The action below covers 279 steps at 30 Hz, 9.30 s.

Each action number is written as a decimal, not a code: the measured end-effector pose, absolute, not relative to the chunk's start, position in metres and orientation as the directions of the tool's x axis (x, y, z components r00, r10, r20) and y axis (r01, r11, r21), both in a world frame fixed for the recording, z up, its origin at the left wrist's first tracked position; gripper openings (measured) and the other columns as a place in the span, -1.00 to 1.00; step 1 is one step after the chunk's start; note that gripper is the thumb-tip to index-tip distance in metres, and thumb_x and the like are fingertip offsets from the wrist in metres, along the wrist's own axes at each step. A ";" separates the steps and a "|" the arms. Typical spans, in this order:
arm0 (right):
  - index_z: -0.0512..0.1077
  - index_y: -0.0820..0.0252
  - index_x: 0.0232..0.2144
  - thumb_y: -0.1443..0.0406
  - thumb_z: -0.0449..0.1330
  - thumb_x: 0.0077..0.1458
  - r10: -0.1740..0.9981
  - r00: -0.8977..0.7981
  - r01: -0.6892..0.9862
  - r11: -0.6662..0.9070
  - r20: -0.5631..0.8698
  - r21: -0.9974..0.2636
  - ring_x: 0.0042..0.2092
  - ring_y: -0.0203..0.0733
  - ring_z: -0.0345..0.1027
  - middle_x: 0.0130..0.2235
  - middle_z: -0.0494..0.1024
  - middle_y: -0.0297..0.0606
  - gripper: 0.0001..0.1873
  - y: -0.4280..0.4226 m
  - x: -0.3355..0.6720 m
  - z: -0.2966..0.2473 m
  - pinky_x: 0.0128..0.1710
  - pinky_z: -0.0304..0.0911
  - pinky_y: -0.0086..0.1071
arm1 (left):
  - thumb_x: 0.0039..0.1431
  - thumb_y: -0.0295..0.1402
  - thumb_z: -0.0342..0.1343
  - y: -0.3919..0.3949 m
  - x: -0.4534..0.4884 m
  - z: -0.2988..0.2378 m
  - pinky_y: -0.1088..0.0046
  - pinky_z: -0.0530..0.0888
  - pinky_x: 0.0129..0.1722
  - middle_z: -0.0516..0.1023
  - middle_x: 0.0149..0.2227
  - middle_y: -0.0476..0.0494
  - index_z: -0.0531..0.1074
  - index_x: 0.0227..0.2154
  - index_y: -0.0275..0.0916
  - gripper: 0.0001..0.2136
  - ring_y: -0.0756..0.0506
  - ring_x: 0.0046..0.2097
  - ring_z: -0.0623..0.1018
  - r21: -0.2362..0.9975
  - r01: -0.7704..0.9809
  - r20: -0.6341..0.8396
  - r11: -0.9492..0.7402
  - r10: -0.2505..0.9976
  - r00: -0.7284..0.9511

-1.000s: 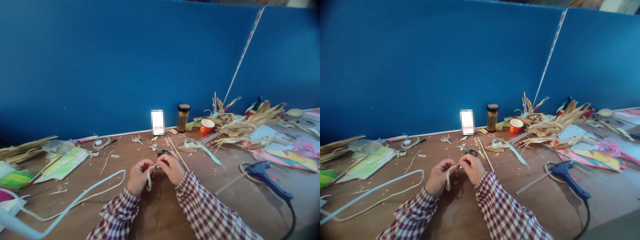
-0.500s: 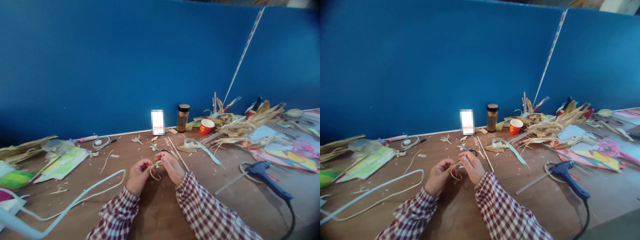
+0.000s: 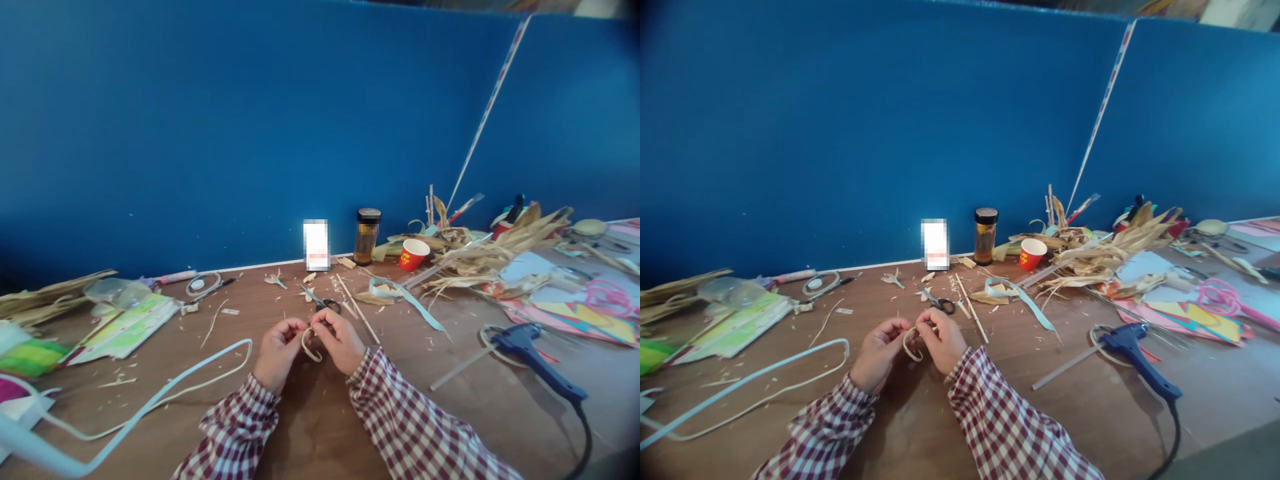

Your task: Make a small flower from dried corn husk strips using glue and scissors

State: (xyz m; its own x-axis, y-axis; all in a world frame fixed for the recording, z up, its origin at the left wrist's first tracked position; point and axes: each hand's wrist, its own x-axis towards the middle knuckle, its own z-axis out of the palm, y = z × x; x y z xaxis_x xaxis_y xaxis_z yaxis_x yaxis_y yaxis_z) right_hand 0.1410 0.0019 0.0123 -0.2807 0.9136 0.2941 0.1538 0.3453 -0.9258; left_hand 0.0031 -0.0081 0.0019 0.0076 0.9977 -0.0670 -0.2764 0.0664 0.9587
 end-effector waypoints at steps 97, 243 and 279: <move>0.34 0.17 -0.45 0.38 0.00 0.02 0.866 -0.172 0.511 0.485 0.469 -0.709 -0.42 -0.27 0.24 -0.45 0.39 -0.30 -0.88 0.006 0.147 0.012 -0.42 0.14 -0.43 | -0.15 -0.35 0.16 -0.007 0.001 0.011 0.44 0.47 -0.35 0.55 -0.46 -0.12 0.41 -0.31 -0.31 -0.73 -0.06 -0.39 0.53 0.998 -0.059 0.008 -0.017 0.989 -0.150; 0.35 0.15 -0.35 0.36 -0.02 0.06 0.855 -0.323 0.493 0.518 0.406 -0.698 -0.47 -0.32 0.23 -0.49 0.41 -0.35 -0.85 -0.007 0.137 0.013 -0.47 0.08 -0.50 | -0.21 -0.36 0.25 -0.004 -0.005 0.007 0.64 0.23 -0.61 0.45 -0.53 -0.03 0.45 -0.31 -0.35 -0.68 0.14 -0.59 0.30 0.926 -0.363 -0.105 0.108 0.994 0.028; 0.35 0.22 -0.47 0.25 0.02 0.06 0.904 -0.354 0.055 0.277 0.241 -0.959 -0.49 -0.35 0.27 -0.56 0.41 -0.38 -0.81 -0.003 0.143 0.024 -0.42 0.21 -0.47 | -0.16 -0.30 0.22 -0.011 -0.007 0.019 0.65 0.07 -0.74 0.45 -0.53 -0.04 0.12 0.06 -0.26 -0.33 0.18 -0.71 0.18 0.905 -0.304 -0.168 0.298 0.906 0.388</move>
